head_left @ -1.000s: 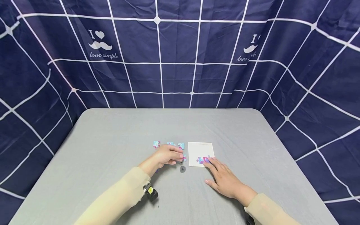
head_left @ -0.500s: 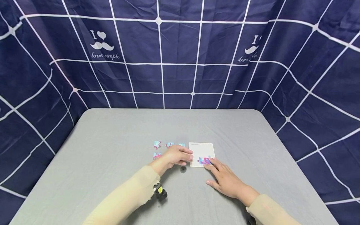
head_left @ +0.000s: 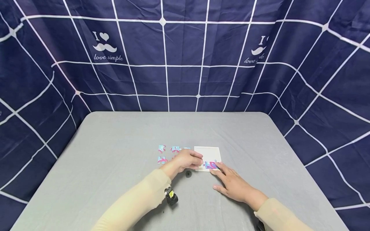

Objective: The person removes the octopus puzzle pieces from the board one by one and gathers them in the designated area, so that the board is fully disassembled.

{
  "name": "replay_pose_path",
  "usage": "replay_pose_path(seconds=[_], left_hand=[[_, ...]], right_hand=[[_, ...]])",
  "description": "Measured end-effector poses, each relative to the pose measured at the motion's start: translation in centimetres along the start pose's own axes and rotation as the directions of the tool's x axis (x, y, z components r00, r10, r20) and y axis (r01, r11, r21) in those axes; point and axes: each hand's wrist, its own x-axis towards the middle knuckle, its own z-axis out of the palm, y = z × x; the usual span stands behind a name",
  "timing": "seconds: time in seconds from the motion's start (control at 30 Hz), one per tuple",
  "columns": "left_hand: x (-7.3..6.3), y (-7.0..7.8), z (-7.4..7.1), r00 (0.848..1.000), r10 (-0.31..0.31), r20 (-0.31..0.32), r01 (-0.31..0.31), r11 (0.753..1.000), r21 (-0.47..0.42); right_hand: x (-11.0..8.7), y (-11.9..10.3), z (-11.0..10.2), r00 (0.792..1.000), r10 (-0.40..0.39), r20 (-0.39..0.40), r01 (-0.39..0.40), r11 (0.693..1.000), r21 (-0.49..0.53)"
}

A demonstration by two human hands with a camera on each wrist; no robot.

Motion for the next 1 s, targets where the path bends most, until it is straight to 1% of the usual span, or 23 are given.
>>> replay_pose_path(seconds=[0.37,0.5,0.63,0.9,1.0], left_hand=[[0.2,0.2,0.3,0.997,-0.071,-0.025,0.07,0.997,-0.035],[0.3,0.2,0.5,0.996,-0.089,-0.02,0.088,0.995,-0.038],[0.3,0.2,0.7,0.996,-0.086,-0.018,0.085,0.996,-0.031],[0.3,0.1,1.1,0.995,-0.088,-0.045,0.088,0.996,0.0],[0.2,0.2,1.2,0.995,-0.079,-0.057,0.08,0.997,0.017]], right_hand=[[0.0,0.2,0.5,1.0,-0.011,-0.026,0.011,1.0,-0.011],[0.0,0.0,0.4,1.0,-0.012,-0.024,0.012,1.0,-0.009],[-0.1,-0.1,0.3,1.0,-0.011,-0.022,0.011,1.0,-0.003],[-0.1,0.0,0.5,0.999,-0.01,-0.033,0.01,1.0,-0.005],[-0.1,0.0,0.5,0.999,-0.016,-0.041,0.015,1.0,-0.011]])
